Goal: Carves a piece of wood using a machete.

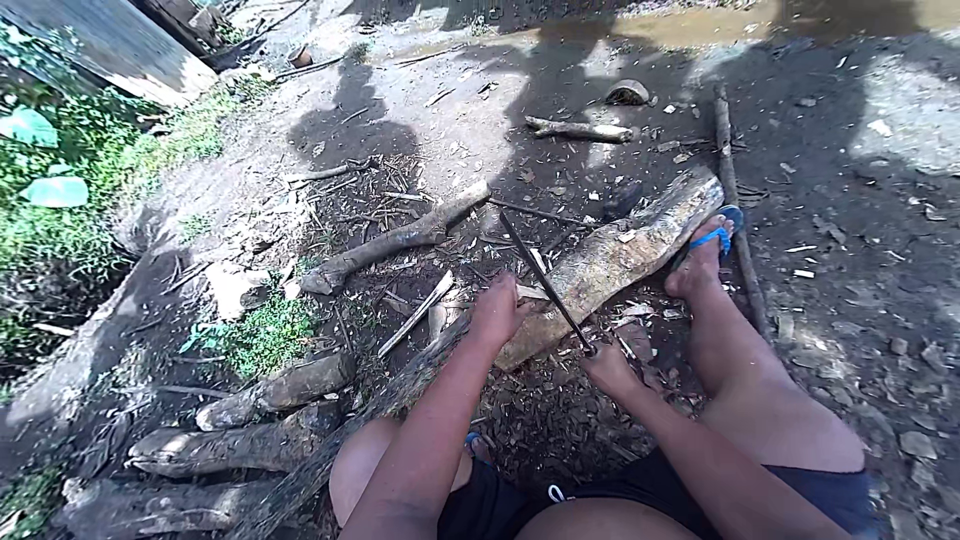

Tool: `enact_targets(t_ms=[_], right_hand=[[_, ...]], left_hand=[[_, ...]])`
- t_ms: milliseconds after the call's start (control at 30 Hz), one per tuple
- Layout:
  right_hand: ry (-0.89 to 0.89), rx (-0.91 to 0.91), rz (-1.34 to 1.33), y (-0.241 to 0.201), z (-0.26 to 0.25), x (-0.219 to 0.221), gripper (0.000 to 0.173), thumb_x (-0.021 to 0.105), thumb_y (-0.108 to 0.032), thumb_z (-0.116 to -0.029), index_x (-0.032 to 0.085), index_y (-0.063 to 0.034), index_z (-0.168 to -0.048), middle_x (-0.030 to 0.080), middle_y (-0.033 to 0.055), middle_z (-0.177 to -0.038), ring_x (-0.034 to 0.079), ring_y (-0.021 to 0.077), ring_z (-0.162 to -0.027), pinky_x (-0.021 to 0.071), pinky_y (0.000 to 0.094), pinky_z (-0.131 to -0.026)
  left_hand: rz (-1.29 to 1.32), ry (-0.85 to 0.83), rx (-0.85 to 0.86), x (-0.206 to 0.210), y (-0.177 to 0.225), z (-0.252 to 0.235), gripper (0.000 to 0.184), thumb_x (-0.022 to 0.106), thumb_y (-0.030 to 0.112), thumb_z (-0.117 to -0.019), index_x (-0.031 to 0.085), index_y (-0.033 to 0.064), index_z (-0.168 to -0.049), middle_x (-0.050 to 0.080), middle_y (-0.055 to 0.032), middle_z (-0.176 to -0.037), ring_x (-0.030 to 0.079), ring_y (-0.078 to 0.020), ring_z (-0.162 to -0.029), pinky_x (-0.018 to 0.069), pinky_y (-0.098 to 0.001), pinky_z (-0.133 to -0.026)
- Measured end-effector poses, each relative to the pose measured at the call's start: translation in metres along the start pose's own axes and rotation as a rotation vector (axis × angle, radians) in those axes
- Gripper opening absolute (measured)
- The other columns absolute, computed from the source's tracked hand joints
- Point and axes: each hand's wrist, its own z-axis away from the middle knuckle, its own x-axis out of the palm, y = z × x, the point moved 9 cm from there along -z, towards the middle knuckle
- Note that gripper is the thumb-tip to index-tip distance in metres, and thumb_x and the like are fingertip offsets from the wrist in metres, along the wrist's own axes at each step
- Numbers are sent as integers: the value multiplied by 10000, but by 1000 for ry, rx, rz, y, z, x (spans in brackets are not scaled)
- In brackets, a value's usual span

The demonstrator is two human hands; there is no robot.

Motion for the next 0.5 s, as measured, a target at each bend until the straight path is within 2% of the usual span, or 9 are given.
enact_targets(t_ms=[67,133,233,300,367,400,467,500], right_hand=[[-22,2,-21,-5,10,-5,260,684,-325,-896,689,-89,-1004,668,120,-805,666,312,-761,535,597,-702],[45,-122,-78,-36,29,-31,239,676,-348,-907,682,-122,-987,633,59,-727,630,234,-659,531,513,-627],[239,-488,-203,-111,70,-81,239,675,-360,-947,685,-123,-972,597,-33,-683,553,66,-579,494,296,-556],[340,-713,-310,-150,91,-107,219,674,-320,-970,680,-103,-939,603,-41,-698,544,9,-591,483,209,-551],[375,-748,-300,-156,88,-112,228,656,-323,-977,667,-104,-914,600,-32,-694,548,16,-592,486,218,-549],[351,-670,-233,-141,74,-101,245,646,-348,-976,671,-110,-920,605,-23,-696,559,43,-597,496,254,-561],[181,-352,-55,-74,24,-51,283,635,-387,-958,673,-106,-959,639,50,-740,628,191,-664,543,442,-637],[79,-170,16,-32,1,-25,293,643,-375,-941,677,-86,-986,666,110,-794,666,281,-740,551,549,-695]], left_hand=[[9,0,-14,-1,-2,2,542,768,369,-911,606,28,-1301,683,-161,-1201,694,-308,-1061,565,-522,-958],[13,6,-12,-3,-2,-1,546,774,370,-907,606,17,-1289,683,-168,-1184,694,-314,-1062,566,-530,-956],[4,34,0,-2,0,-3,566,799,368,-885,612,20,-1290,684,-165,-1168,695,-328,-1042,573,-545,-929],[-3,46,2,-4,2,-3,545,810,375,-875,618,30,-1252,685,-155,-1107,695,-320,-950,582,-545,-868],[-9,17,-11,-4,3,-4,537,792,386,-892,611,18,-1239,670,-163,-1095,688,-321,-928,576,-539,-859],[-13,10,-14,-4,1,-5,541,786,392,-896,612,24,-1251,674,-156,-1105,692,-315,-936,579,-535,-865],[-5,4,-20,-2,-1,-5,556,780,390,-897,608,44,-1297,687,-146,-1141,699,-313,-980,579,-544,-893],[-3,-4,-26,0,-1,-5,560,773,393,-902,603,52,-1313,687,-147,-1168,699,-314,-1012,575,-547,-915]])
